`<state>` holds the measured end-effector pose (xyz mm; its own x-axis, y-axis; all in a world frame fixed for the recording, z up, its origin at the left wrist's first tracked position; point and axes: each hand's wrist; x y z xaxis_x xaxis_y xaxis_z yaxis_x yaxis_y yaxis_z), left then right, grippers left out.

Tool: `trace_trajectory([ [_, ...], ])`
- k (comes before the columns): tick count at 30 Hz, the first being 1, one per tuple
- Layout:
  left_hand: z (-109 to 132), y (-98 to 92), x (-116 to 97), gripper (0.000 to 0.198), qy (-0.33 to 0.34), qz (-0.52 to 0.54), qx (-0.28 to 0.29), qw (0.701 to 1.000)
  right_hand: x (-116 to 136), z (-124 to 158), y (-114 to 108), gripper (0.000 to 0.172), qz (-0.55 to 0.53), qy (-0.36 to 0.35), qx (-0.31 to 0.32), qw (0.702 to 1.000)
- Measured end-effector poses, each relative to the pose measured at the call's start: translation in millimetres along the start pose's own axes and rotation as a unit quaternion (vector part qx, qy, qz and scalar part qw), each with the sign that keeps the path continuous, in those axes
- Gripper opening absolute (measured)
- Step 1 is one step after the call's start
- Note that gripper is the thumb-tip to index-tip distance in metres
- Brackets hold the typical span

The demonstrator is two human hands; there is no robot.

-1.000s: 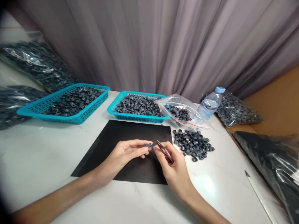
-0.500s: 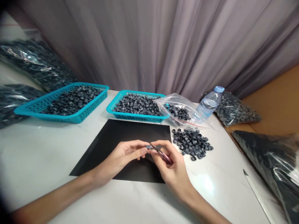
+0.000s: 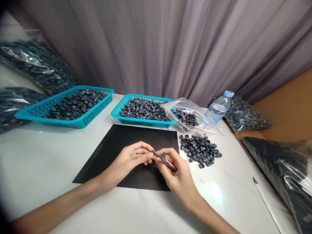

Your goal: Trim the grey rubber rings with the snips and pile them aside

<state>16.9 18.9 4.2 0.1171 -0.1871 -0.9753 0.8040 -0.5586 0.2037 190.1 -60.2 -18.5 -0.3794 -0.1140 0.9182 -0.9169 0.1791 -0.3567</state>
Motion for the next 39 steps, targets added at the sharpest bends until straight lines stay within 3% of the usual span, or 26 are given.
trace_trajectory([
  [17,3.6,3.9,1.3,0.019,0.030,-0.030,0.035,0.999,2.0,-2.7,-1.2,0.025,0.004,-0.016,-0.013,1.000],
  [34,4.6,5.4,-2.8,0.018,0.030,-0.057,0.033,0.997,-0.5,-1.6,-0.7,0.017,-0.023,-0.019,0.004,1.000],
  [39,2.8,3.4,-0.4,0.019,0.028,-0.062,0.040,0.997,1.4,-1.2,-2.7,0.029,-0.014,-0.024,-0.005,1.000],
])
Point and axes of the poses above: each hand's wrist, its own z-axis away from the middle knuckle, its own y-axis out of the palm, x = y × z, and after that the axes turned 6 degrees about z, right-handed
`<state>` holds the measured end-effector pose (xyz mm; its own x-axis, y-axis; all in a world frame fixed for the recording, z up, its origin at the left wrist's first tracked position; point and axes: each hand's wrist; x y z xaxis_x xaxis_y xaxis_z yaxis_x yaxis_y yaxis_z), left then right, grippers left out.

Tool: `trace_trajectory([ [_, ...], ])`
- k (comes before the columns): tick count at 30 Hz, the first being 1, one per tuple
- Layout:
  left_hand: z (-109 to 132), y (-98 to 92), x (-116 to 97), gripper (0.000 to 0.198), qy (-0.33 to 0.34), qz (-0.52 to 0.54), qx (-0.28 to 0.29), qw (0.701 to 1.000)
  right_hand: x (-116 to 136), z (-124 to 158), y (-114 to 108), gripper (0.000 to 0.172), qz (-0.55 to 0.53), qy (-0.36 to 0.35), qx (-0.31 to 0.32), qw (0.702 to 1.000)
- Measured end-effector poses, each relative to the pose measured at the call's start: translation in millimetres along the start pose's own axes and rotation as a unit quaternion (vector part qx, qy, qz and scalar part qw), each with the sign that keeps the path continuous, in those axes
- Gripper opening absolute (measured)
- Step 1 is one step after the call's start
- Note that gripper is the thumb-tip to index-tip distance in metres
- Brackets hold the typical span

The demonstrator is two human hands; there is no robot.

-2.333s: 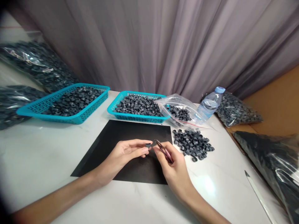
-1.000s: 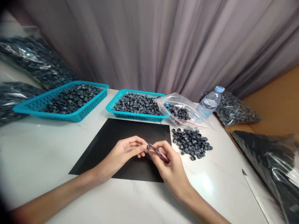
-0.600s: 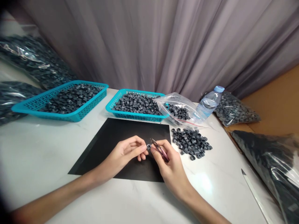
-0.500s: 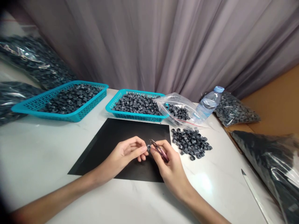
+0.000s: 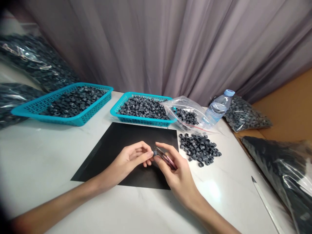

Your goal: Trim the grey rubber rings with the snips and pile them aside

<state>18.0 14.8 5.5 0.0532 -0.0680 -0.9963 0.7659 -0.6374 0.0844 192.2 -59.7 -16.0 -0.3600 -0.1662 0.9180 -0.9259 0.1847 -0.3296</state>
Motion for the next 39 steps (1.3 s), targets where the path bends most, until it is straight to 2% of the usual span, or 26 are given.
trace_trajectory([
  [6,0.0,-0.6,0.3,0.019,-0.001,0.002,-0.003,1.000,0.2,-0.9,0.2,0.017,-0.003,-0.014,0.005,1.000],
  [16,3.3,1.6,4.4,0.020,0.036,-0.002,-0.030,0.999,-0.9,-1.0,1.6,0.013,-0.004,-0.018,-0.010,1.000],
  [23,5.9,0.3,4.7,0.019,0.120,-0.150,-0.048,0.980,-3.1,-0.5,1.0,0.013,0.002,-0.029,-0.005,1.000],
  [39,6.3,-2.7,6.4,0.014,0.158,-0.225,-0.047,0.960,-1.3,-1.4,1.4,0.014,0.013,-0.019,-0.003,1.000],
])
Point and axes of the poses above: each hand's wrist, its own z-axis away from the middle knuckle, its own y-axis out of the palm, x = y × z, and after that the axes turned 6 degrees about z, right-handed
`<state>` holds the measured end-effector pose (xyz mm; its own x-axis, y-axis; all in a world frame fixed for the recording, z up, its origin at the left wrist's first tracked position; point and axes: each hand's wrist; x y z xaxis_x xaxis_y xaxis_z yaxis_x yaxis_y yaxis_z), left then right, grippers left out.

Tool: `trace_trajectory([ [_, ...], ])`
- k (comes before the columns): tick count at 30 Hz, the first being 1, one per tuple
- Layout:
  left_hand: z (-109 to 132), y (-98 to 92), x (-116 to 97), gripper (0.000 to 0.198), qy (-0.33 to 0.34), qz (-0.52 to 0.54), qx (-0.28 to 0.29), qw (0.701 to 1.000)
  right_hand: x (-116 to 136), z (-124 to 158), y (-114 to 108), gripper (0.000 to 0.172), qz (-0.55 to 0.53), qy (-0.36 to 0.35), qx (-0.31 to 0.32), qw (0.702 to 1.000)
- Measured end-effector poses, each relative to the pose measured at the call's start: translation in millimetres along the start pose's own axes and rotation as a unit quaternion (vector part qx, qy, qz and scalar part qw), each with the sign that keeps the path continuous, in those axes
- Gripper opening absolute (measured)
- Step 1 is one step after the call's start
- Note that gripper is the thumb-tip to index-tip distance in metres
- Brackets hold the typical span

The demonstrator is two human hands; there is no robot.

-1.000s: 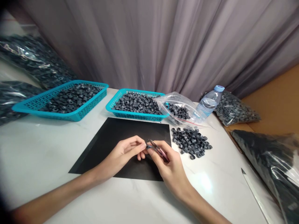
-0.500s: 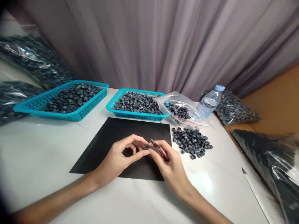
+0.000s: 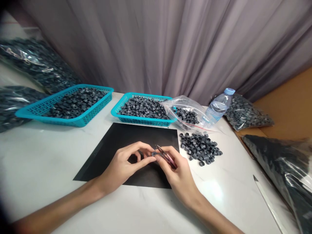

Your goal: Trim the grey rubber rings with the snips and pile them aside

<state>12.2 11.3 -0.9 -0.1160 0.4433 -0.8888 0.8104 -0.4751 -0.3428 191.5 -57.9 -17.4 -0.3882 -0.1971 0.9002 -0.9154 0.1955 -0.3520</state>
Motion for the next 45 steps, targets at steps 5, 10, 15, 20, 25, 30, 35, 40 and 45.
trace_trajectory([
  [5,0.1,-0.1,-0.1,0.012,-0.002,-0.002,0.004,1.000,-0.3,0.2,-0.2,0.014,0.001,0.001,-0.001,1.000],
  [10,-0.9,-1.1,-0.8,0.012,-0.008,0.007,-0.004,1.000,1.6,-0.5,-1.5,0.018,0.006,0.006,-0.001,1.000],
  [15,-1.1,-3.4,-2.9,0.011,0.030,-0.026,-0.005,0.999,2.5,-0.6,-1.4,0.020,0.009,0.012,-0.002,1.000],
  [20,-1.1,-4.9,-1.7,0.008,0.048,-0.062,-0.008,0.997,1.9,0.2,-0.8,0.019,0.007,0.015,0.001,1.000],
  [25,-0.3,-3.6,-0.4,0.008,0.050,-0.065,-0.004,0.997,3.2,0.2,-1.4,0.018,0.009,0.014,-0.004,1.000],
  [30,1.1,-4.0,0.1,0.014,0.050,-0.071,0.010,0.996,0.4,0.8,-1.0,0.020,0.003,0.013,0.000,1.000],
  [35,1.6,-4.9,0.1,0.019,0.060,-0.072,0.022,0.995,0.0,0.8,-0.3,0.021,0.004,0.010,-0.004,1.000],
  [40,1.7,-4.7,0.2,0.017,0.058,-0.069,0.012,0.996,0.9,0.1,-0.7,0.019,0.006,0.011,-0.001,1.000],
  [45,0.6,-4.0,-0.4,0.017,0.054,-0.060,0.006,0.997,1.2,-0.5,-0.7,0.021,0.004,0.012,-0.004,1.000],
])
Point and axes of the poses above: each hand's wrist, its own z-axis away from the middle knuckle, its own y-axis out of the palm, x = y × z, and after that the axes turned 6 degrees about z, right-handed
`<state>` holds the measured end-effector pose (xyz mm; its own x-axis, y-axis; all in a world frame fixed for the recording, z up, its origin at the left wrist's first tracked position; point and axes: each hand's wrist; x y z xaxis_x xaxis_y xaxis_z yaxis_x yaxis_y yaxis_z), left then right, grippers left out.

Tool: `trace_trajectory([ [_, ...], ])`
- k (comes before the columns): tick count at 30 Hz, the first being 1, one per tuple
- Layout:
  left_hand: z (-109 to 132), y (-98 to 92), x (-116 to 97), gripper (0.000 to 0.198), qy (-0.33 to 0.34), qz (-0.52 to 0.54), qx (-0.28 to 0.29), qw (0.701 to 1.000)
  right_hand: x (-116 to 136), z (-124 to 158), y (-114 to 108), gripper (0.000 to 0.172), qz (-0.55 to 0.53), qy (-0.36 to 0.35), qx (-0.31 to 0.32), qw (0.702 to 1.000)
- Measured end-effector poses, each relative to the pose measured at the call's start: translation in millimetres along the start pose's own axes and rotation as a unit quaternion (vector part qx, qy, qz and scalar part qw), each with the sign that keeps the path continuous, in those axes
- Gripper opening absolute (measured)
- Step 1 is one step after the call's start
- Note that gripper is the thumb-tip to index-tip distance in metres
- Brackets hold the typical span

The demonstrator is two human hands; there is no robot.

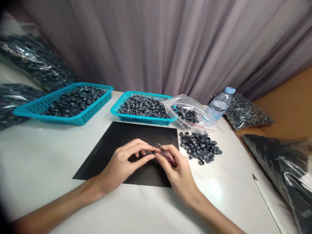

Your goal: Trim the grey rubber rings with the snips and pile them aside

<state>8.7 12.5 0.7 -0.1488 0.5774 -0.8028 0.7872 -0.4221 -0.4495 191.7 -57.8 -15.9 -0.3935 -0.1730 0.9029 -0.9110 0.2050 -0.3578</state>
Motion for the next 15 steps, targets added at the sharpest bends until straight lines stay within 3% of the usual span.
trace_trajectory([
  [4,-4,2.5,0,0.014,-0.086,0.108,-0.001,0.990,-1,0,0,0.021,0.002,-0.003,-0.010,1.000],
  [8,-8,3.9,-2,0.017,-0.183,0.281,0.014,0.942,-2,2,0,0.021,-0.012,-0.005,-0.028,1.000],
  [15,-11,0.1,-11,0.020,-0.228,0.314,0.010,0.921,1,3,-1,0.020,-0.002,-0.020,-0.036,0.999],
])
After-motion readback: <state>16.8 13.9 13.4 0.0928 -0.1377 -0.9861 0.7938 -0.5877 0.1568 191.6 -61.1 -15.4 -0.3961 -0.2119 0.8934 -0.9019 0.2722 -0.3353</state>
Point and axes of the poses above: each hand's wrist, its own z-axis away from the middle knuckle, its own y-axis out of the palm, x = y × z, and after that the axes turned 6 degrees about z, right-handed
